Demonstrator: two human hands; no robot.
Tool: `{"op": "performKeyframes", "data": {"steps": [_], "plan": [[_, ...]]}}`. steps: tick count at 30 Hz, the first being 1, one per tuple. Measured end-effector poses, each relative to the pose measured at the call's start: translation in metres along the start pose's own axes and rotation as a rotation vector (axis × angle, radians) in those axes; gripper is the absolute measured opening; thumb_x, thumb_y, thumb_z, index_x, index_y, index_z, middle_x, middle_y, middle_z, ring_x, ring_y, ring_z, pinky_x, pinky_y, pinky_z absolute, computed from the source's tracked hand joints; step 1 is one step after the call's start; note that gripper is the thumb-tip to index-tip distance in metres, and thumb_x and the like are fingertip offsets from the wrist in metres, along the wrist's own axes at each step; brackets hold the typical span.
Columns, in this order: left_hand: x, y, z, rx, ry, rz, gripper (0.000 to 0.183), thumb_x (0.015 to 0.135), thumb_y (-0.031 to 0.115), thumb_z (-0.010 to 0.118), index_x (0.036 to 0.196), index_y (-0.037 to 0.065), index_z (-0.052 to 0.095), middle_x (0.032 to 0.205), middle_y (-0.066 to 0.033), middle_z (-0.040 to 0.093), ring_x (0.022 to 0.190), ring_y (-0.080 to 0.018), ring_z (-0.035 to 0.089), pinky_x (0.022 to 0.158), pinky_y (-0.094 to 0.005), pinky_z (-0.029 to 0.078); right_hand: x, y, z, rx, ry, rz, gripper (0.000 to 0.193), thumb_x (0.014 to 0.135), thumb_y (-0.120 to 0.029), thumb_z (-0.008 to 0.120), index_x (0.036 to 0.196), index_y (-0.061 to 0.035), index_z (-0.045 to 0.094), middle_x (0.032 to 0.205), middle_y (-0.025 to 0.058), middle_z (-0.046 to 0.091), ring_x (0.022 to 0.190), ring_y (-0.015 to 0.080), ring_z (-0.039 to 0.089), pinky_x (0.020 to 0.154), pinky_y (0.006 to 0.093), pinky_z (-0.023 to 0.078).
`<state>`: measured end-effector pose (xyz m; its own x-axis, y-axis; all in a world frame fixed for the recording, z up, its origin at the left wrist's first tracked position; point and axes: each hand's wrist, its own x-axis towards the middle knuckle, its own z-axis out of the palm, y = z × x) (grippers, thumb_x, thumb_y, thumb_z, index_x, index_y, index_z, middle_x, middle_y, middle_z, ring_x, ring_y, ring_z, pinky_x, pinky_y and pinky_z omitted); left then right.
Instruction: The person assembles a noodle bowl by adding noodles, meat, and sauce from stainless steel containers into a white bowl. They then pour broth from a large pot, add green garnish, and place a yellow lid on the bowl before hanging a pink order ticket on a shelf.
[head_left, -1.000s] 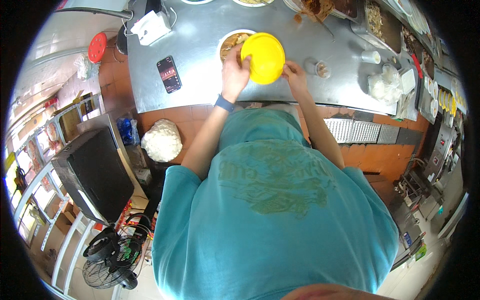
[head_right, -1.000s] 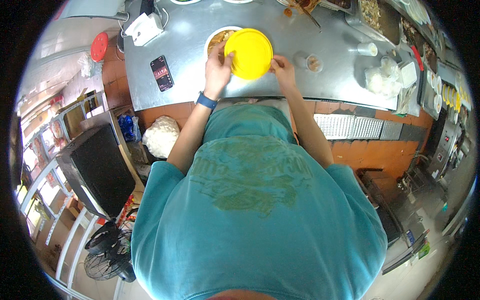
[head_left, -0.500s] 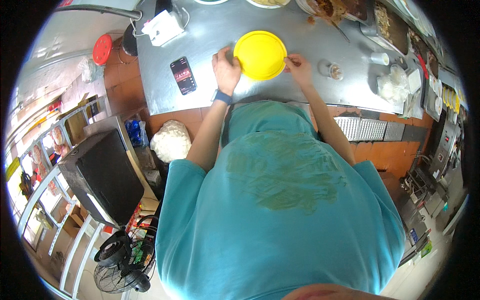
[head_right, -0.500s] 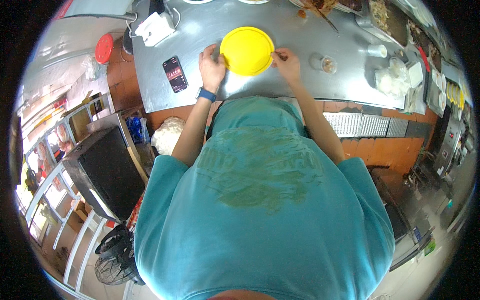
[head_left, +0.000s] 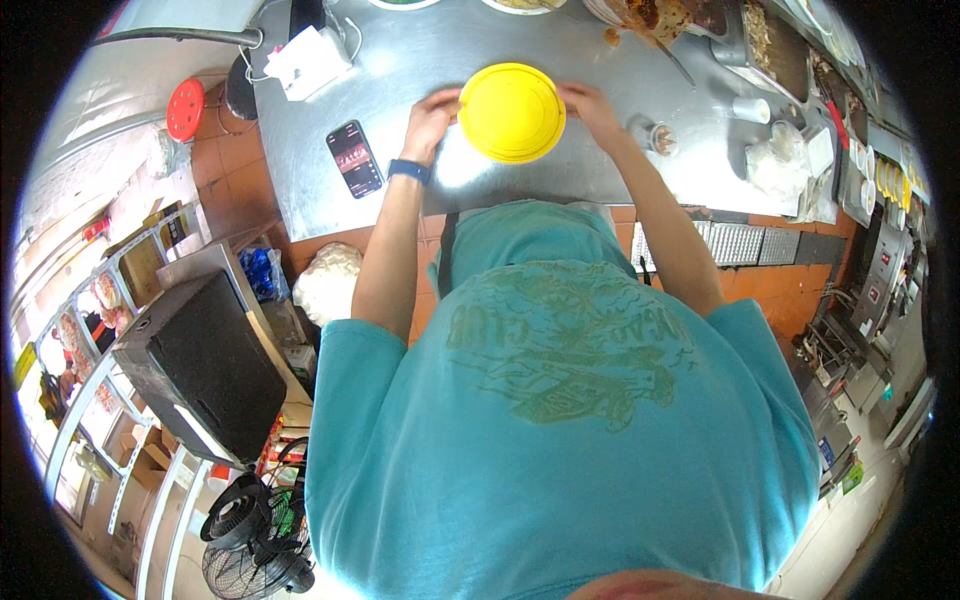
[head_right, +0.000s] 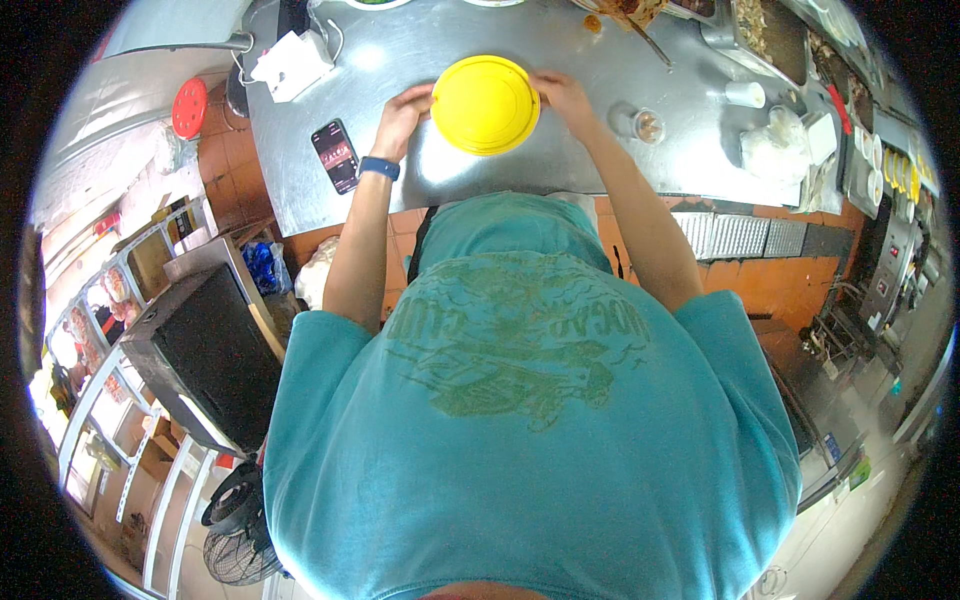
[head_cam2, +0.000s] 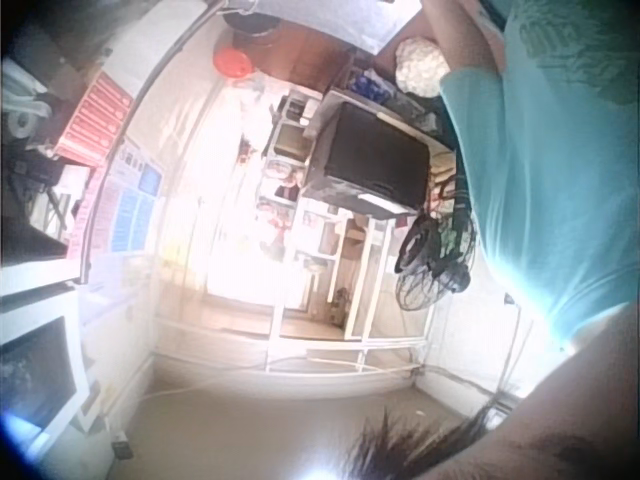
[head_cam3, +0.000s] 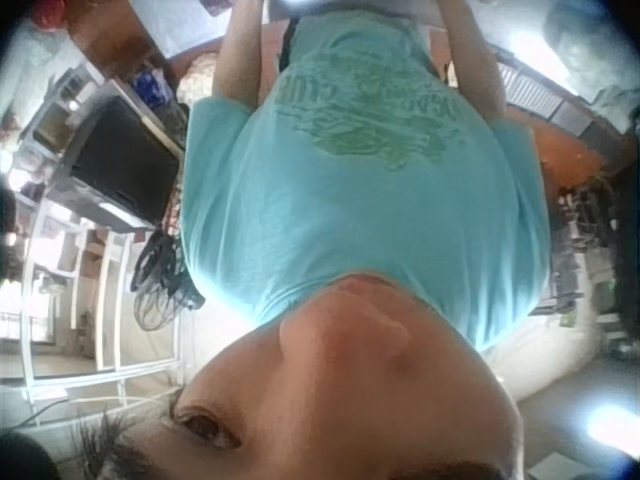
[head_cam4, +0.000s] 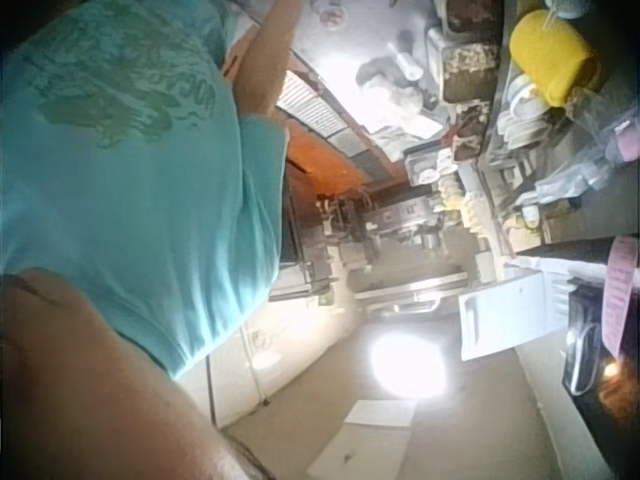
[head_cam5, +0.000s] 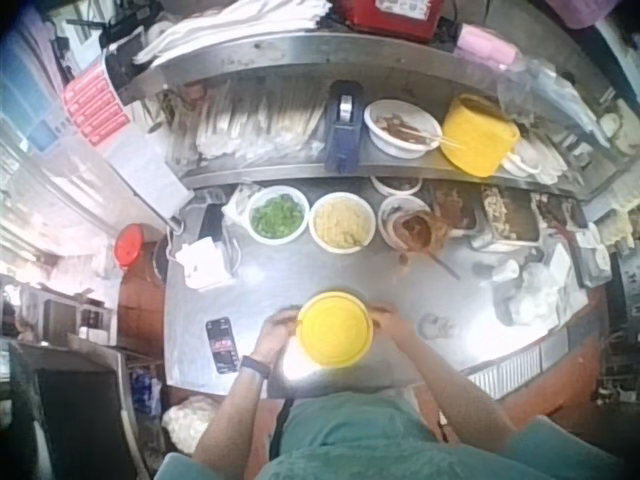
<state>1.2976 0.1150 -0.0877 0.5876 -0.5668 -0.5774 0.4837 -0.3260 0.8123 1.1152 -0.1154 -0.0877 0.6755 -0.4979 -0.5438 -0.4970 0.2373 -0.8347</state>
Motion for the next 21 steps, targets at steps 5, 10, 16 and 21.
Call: {"op": "performKeyframes", "data": {"steps": [5,10,16,21], "plan": [[0.027,0.023,0.023,0.166,0.098,0.036,0.025,0.090,0.015,0.067,0.106,-0.003,0.072,0.103,-0.0119,0.072,0.097,-0.0208,0.065,0.087,-0.0294,0.049,0.047,-0.022,0.026,-0.254,0.099,0.011,0.034,0.086,-0.025,0.072,0.109,0.0005,0.071,0.106,0.0114,0.072,0.093,0.0213,0.068,0.083,0.0320,0.053],[0.041,0.037,0.030,0.283,-0.010,0.097,0.030,0.089,0.016,0.066,0.109,-0.006,0.070,0.103,-0.0170,0.071,0.092,-0.0233,0.067,0.083,-0.0315,0.052,0.063,-0.041,0.033,-0.198,-0.074,0.060,0.033,0.085,-0.028,0.072,0.106,-0.0023,0.071,0.098,0.0093,0.071,0.089,0.0170,0.066,0.079,0.0304,0.052],[0.055,0.030,0.041,0.148,0.017,0.002,0.032,0.088,0.017,0.067,0.110,-0.006,0.070,0.103,-0.0190,0.071,0.089,-0.0244,0.068,0.081,-0.0334,0.054,0.090,-0.046,0.050,-0.486,-0.152,0.006,0.042,0.082,-0.039,0.074,0.099,-0.0004,0.071,0.092,0.0113,0.071,0.083,0.0194,0.067,0.073,0.0329,0.052],[0.017,-0.005,0.030,0.259,0.284,0.201,0.036,0.089,0.031,0.071,0.094,-0.005,0.070,0.082,-0.0103,0.071,0.074,-0.0163,0.065,0.070,-0.0286,0.052,0.053,-0.014,0.017,-0.583,0.034,-0.105,0.057,0.085,-0.055,0.066,0.098,0.0001,0.068,0.087,0.0114,0.070,0.080,0.0220,0.067,0.071,0.0352,0.052]]}}
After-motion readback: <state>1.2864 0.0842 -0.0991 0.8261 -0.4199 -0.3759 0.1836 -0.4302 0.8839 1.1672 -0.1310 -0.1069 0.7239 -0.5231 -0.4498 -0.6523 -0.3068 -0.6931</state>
